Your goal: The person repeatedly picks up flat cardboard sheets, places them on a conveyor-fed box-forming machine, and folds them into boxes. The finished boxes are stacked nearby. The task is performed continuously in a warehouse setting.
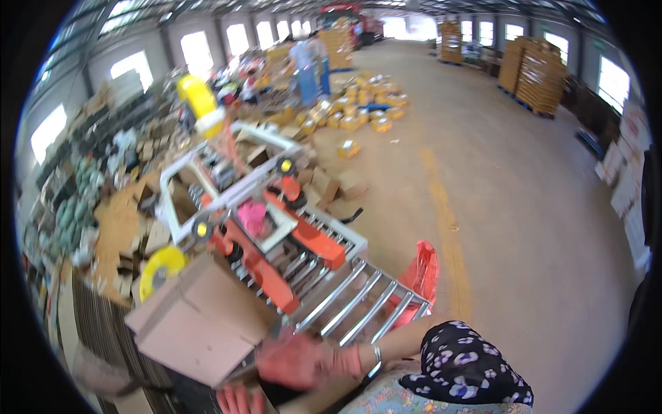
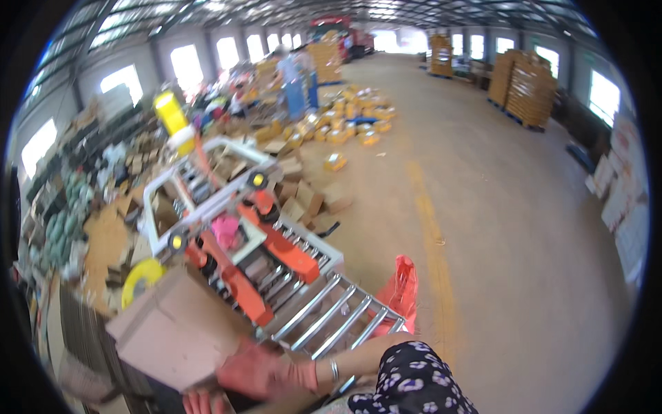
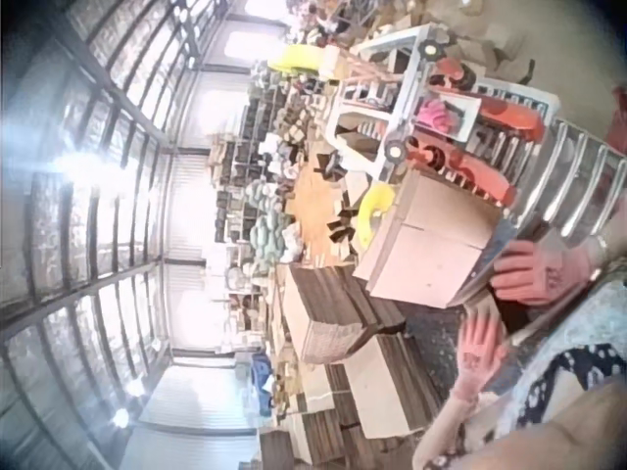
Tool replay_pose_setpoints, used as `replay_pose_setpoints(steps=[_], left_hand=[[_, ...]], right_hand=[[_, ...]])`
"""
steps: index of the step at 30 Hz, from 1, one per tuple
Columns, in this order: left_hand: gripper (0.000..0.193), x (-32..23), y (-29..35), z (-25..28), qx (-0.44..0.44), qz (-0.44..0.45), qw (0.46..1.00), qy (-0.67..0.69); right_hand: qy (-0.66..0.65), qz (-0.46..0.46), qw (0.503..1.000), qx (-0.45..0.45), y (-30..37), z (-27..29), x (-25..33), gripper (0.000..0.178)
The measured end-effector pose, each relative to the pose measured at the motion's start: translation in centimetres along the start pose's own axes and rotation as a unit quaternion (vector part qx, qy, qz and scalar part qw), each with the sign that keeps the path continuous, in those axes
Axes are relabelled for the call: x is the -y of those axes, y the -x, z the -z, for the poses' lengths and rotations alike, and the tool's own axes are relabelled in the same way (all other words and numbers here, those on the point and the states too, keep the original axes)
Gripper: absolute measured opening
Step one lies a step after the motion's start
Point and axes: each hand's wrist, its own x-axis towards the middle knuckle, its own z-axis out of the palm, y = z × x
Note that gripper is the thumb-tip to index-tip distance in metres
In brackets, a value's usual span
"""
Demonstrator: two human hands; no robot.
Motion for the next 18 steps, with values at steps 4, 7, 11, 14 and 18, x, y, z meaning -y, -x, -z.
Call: replay_pose_setpoints(steps=[4,7,11,14,18], left_hand=[[0.060,6.1,1.4,-9.1,-0.038,0.053,0.990,-0.123],[0.060,7.4,-2.0,-11.1,-0.071,0.273,0.950,0.137],[0.064,7.4,-15.9,-13.7,0.123,0.310,0.710,0.621],[0.050,5.4,-25.3,-16.8,0.119,0.128,0.866,0.468],[0.030,5.4,-32.5,-22.5,-0.236,0.011,0.964,0.123]], right_hand=[[0.027,-0.116,0.987,0.112,1.4,6.0,-1.4,0.037],[-0.114,-0.203,0.967,0.105,9.5,5.3,0.5,0.036],[-0.023,-0.257,0.959,-0.117,13.5,6.9,-2.0,0.030],[0.100,-0.273,0.935,-0.205,15.5,8.3,-3.3,0.025],[0.176,-0.317,0.899,-0.244,14.5,1.5,-9.5,0.026]])
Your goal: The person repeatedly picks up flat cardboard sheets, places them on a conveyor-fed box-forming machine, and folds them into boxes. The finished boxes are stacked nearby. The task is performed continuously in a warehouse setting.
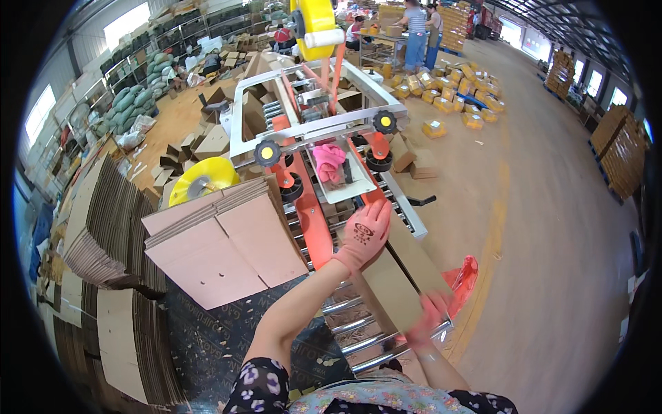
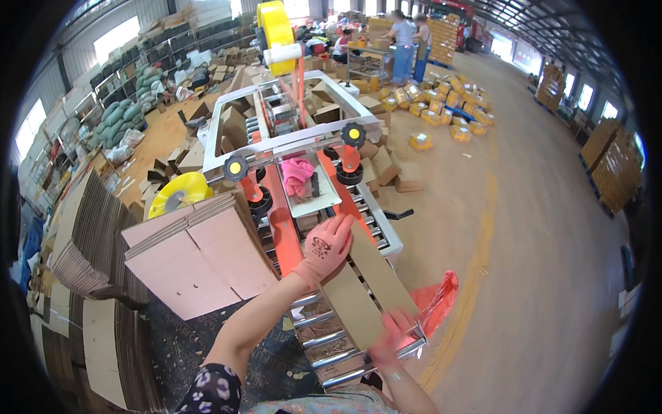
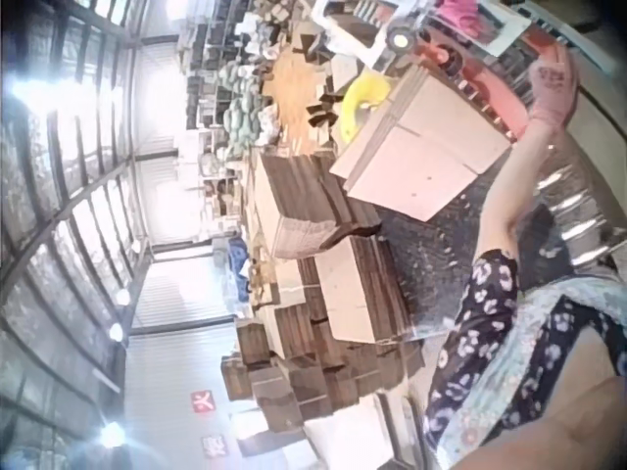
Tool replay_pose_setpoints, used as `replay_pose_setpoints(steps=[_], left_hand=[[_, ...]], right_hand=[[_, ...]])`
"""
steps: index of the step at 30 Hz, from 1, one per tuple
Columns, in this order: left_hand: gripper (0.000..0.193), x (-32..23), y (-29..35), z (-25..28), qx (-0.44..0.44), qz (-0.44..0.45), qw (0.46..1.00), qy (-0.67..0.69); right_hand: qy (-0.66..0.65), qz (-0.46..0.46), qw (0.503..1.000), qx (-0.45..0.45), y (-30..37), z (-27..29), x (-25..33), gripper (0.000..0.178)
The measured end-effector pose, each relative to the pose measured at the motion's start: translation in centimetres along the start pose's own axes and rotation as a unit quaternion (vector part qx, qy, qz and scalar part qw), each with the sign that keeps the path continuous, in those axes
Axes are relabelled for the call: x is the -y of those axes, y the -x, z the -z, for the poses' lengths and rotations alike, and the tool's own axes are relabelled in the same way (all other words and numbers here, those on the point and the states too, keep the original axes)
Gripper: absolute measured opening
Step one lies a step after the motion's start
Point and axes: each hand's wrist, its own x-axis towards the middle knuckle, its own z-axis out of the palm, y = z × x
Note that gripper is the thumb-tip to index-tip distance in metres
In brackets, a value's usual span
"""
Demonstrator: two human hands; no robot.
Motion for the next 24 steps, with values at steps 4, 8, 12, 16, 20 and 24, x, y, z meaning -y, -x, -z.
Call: replay_pose_setpoints(steps=[4,8,12,16,20,24], left_hand=[[0.032,-0.7,3.8,4.9,0.051,-0.121,0.991,-0.016],[0.032,4.1,12.2,12.2,0.085,0.052,0.992,-0.076],[0.034,10.5,17.4,18.8,0.109,0.313,0.936,-0.117],[0.054,13.0,18.0,27.2,-0.004,0.178,0.911,-0.372],[0.055,14.6,17.5,34.4,0.228,0.185,0.926,-0.237],[0.049,13.0,13.0,36.2,0.286,0.261,0.856,-0.343]], right_hand=[[-0.023,0.049,0.996,-0.071,-3.6,-11.3,-1.6,0.031],[0.041,0.114,0.992,-0.039,-8.1,-16.0,4.3,0.029],[-0.125,0.250,0.947,0.160,-13.3,-26.7,18.9,0.049],[-0.125,0.315,0.908,0.245,-13.5,-31.2,21.9,0.054],[-0.346,0.317,0.851,0.235,-11.4,-24.9,23.5,0.026],[-0.433,0.289,0.808,0.274,-8.4,-17.3,22.8,0.022]])
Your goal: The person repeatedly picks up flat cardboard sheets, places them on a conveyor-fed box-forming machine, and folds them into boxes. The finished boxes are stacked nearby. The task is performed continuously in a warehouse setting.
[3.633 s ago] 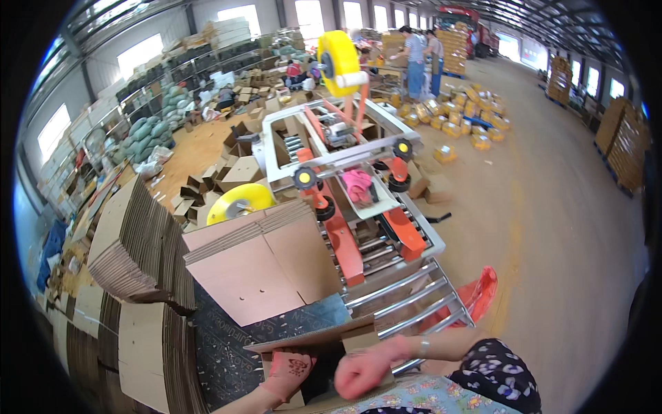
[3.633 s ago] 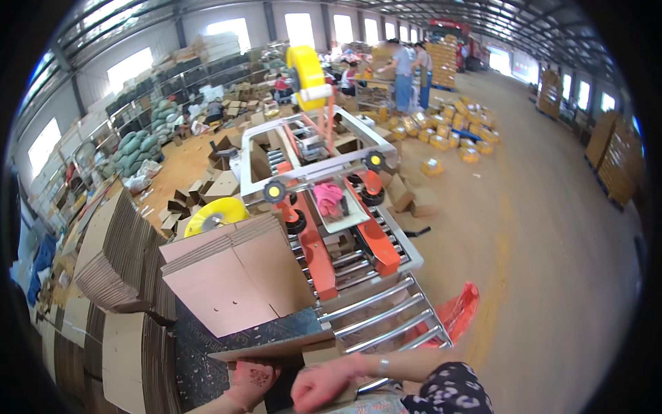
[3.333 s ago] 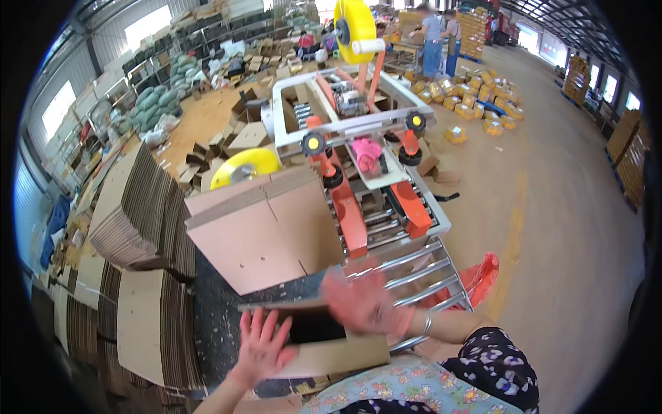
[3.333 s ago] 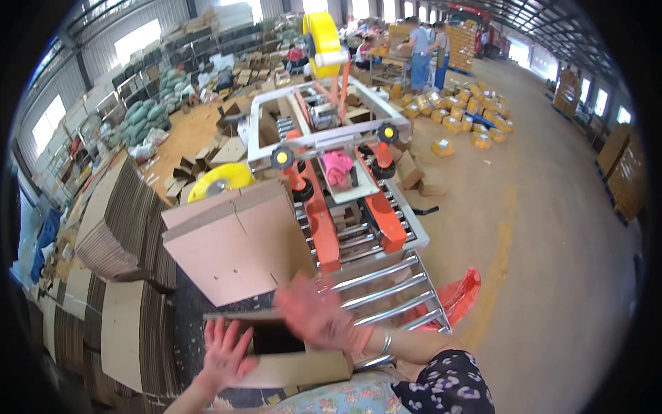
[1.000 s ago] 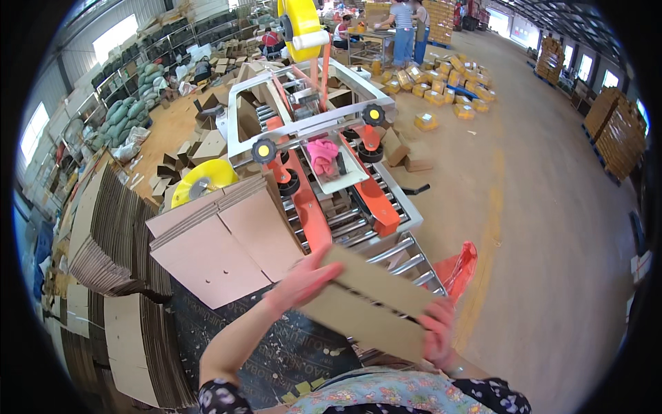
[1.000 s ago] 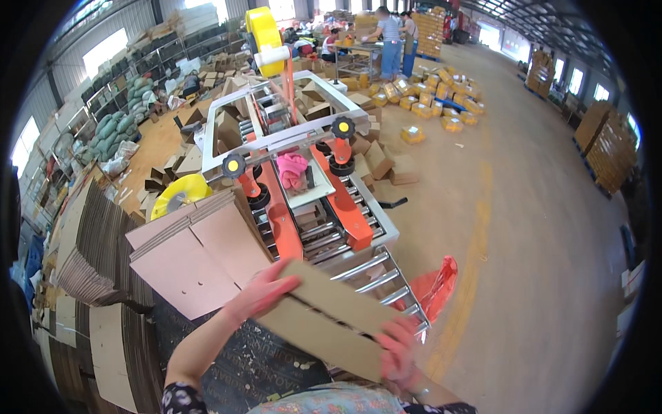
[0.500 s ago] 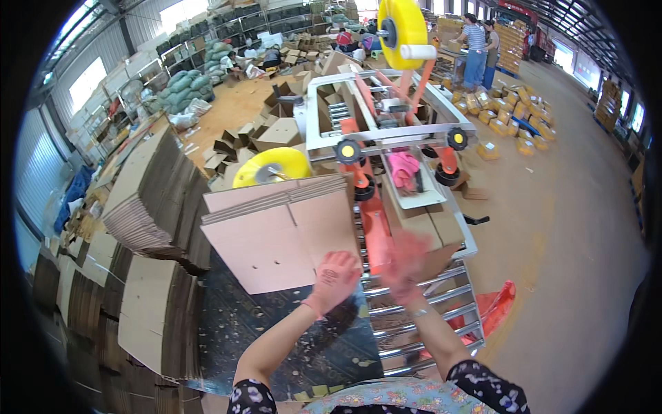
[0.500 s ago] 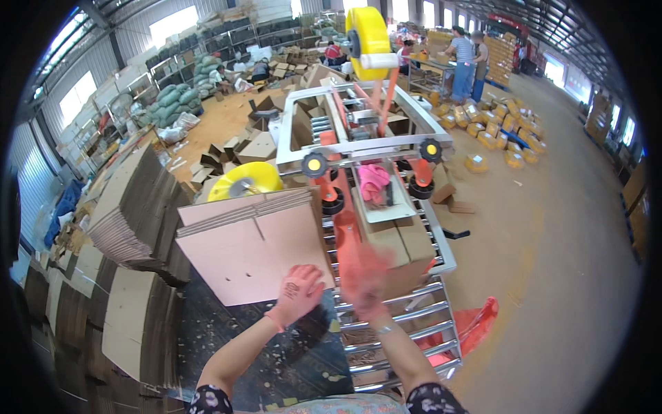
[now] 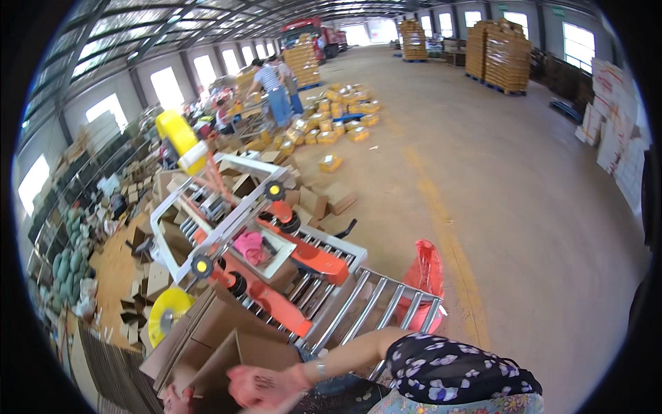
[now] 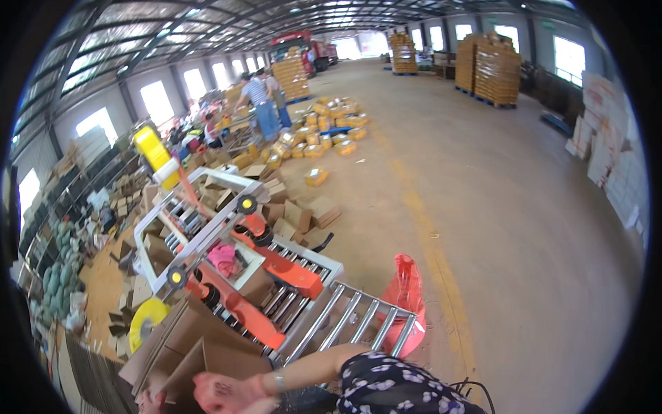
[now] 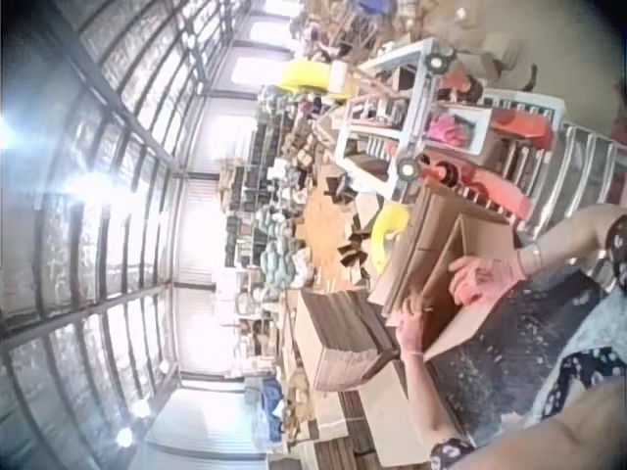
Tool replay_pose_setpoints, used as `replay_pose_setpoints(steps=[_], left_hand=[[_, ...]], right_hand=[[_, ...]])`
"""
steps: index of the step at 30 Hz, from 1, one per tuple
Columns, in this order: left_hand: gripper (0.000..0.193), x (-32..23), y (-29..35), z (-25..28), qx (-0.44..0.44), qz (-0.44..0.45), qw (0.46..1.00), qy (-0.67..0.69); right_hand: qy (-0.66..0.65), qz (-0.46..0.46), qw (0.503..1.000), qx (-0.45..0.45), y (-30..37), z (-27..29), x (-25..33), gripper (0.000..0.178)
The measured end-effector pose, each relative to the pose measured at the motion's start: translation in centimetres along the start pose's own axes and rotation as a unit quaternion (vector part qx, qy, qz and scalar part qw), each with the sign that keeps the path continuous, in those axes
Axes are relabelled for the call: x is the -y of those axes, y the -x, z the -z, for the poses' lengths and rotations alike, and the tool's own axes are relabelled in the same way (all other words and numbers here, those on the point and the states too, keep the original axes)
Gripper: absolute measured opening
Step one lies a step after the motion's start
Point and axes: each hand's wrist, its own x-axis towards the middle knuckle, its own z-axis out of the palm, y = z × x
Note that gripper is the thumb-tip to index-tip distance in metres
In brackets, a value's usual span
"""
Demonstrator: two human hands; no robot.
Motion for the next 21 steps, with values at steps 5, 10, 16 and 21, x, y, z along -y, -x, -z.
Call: replay_pose_setpoints(steps=[5,10,16,21], left_hand=[[0.034,-7.1,8.4,5.0,-0.125,0.012,0.992,0.008],[0.034,-18.8,17.0,3.1,-0.132,-0.156,0.979,-0.013],[0.044,-15.9,19.0,3.7,0.001,-0.264,0.947,0.180],[0.063,-16.0,18.7,1.0,-0.046,-0.239,0.960,0.138]], right_hand=[[-0.294,-0.032,0.950,0.102,2.3,13.5,7.2,0.019],[-0.543,-0.369,0.637,0.404,2.5,9.8,11.2,0.024],[-0.522,-0.206,0.821,0.102,7.2,6.8,11.2,0.026],[-0.757,-0.014,-0.608,-0.238,11.2,6.5,9.8,0.046]])
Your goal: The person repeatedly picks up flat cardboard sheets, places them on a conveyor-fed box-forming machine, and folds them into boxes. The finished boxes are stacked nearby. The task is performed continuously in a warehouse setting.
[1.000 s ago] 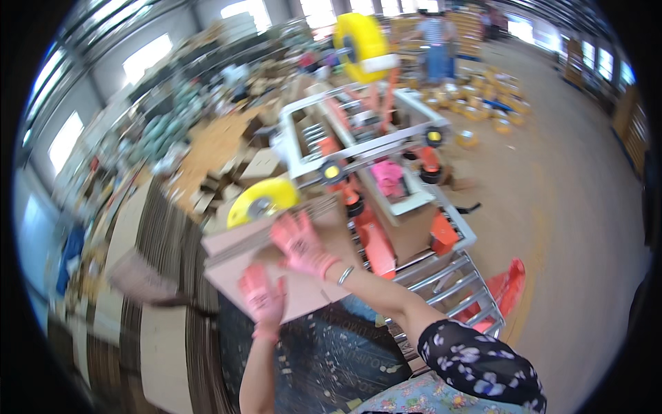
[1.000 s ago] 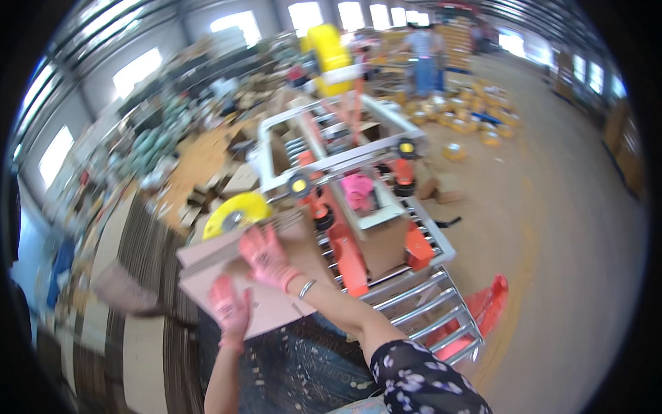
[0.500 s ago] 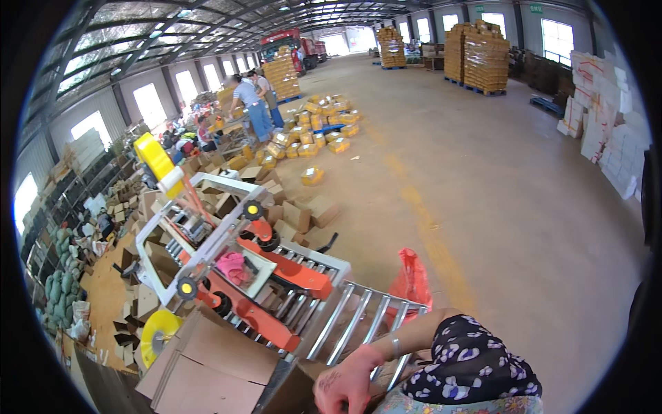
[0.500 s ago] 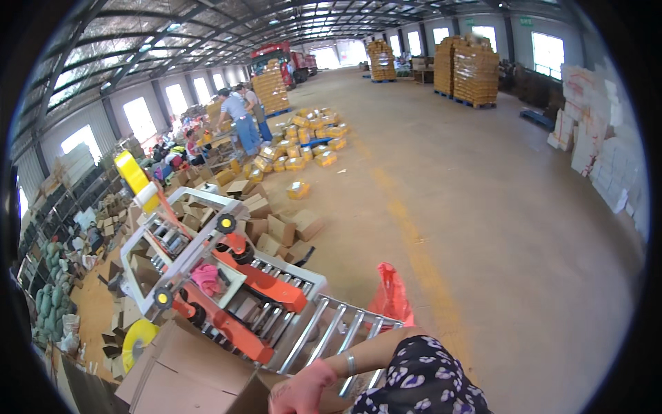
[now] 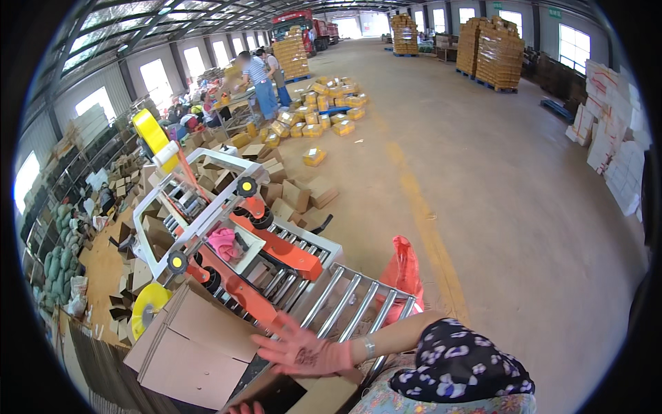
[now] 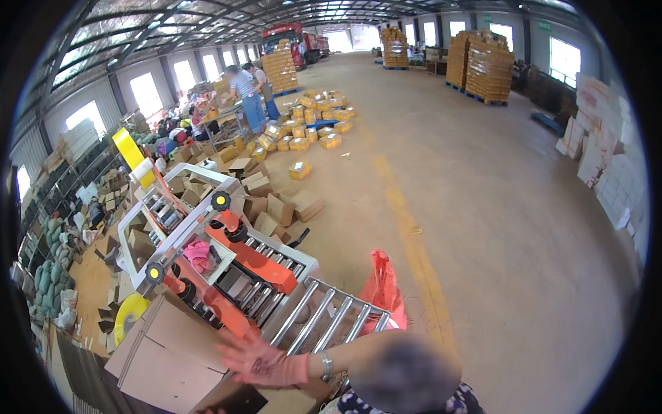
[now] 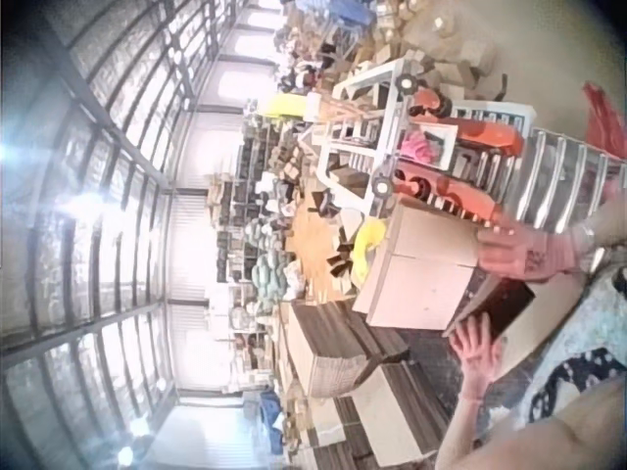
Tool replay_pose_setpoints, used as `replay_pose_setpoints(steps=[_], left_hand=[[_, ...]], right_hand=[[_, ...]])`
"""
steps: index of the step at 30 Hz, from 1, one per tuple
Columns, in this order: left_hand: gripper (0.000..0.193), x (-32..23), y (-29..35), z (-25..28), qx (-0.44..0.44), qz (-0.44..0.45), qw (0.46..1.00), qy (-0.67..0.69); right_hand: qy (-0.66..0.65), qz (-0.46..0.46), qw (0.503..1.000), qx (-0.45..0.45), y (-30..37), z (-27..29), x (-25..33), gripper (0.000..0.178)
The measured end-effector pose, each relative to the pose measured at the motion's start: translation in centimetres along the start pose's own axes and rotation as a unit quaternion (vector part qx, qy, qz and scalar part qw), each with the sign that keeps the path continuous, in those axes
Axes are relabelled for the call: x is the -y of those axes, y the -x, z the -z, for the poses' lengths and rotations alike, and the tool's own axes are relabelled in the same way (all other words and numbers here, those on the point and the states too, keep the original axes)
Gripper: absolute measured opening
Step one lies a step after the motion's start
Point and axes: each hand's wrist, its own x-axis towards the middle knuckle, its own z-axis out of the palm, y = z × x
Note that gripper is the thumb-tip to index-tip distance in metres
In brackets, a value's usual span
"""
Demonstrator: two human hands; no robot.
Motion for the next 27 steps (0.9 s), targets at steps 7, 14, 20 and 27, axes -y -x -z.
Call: replay_pose_setpoints(steps=[7,14,20,27], left_hand=[[0.062,4.0,-10.1,-6.4,0.043,0.274,0.760,0.587],[0.043,-3.4,-30.3,-12.2,0.112,0.015,0.903,0.414],[0.034,-1.6,-32.8,-13.5,-0.258,-0.170,0.946,0.103],[0.024,12.1,-17.4,-13.8,-0.121,0.186,0.955,0.195]], right_hand=[[-0.692,-0.225,0.686,-0.034,11.2,0.5,-5.1,0.028],[-0.504,-0.460,0.726,-0.081,15.2,-5.3,-7.1,0.021],[-0.388,-0.491,0.764,-0.158,5.3,-14.9,-0.1,0.028],[-0.466,-0.337,0.797,-0.182,-11.3,-15.4,-0.4,0.030]])
